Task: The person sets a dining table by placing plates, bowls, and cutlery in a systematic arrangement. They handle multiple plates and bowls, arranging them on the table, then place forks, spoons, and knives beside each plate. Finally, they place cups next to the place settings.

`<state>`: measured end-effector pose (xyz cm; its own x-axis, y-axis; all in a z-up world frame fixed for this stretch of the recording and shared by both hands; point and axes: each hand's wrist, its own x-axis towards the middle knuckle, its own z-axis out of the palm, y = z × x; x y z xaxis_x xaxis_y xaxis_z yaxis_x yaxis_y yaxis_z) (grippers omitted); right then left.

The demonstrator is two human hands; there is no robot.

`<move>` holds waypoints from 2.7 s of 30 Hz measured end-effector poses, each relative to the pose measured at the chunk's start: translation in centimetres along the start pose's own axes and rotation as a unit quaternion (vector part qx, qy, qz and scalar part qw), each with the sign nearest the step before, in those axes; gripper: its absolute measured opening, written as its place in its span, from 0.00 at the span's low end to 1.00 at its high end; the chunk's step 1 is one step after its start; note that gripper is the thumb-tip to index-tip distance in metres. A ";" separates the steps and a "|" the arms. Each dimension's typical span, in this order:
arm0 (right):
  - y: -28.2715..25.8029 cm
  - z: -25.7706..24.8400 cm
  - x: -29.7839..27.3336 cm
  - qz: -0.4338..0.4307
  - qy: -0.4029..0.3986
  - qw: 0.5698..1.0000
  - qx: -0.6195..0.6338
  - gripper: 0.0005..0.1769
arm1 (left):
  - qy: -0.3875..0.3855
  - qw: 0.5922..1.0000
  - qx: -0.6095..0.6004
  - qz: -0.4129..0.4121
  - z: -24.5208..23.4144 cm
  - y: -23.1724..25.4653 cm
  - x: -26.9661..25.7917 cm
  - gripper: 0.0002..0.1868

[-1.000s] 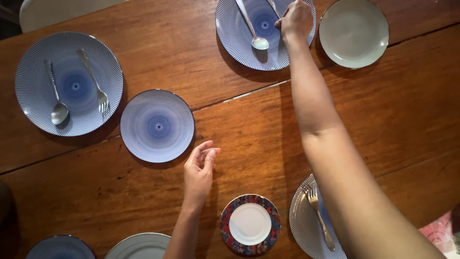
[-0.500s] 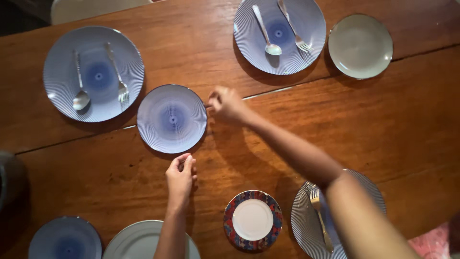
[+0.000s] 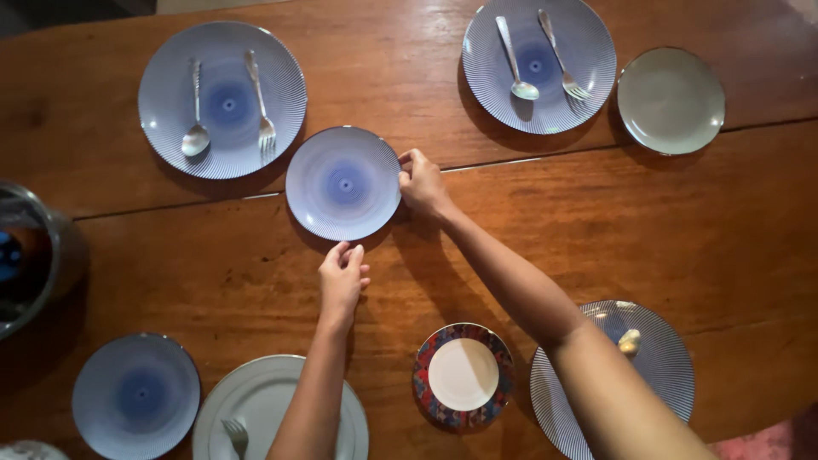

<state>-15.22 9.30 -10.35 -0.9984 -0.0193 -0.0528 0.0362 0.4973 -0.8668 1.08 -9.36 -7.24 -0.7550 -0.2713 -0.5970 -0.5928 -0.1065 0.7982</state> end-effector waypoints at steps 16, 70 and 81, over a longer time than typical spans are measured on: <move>-19.3 -5.0 -7.6 -0.409 0.184 0.870 -0.203 0.29 | -0.024 0.991 -0.069 0.113 -14.2 -1.1 -10.5 0.30; -38.0 46.4 -44.7 -0.188 -0.439 0.873 -0.100 0.28 | 0.136 0.939 -0.312 0.040 -57.9 -13.0 -30.5 0.18; -41.9 40.6 -47.6 -0.005 -0.568 0.817 0.093 0.39 | 0.227 0.899 -0.368 0.067 -55.8 -14.3 -25.0 0.15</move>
<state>32.51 -45.82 8.36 -0.3174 -0.8685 -0.3808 0.1405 0.3541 -0.9246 44.09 -54.39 0.72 -0.5138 -0.6742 -0.5304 -0.0321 -0.6028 0.7973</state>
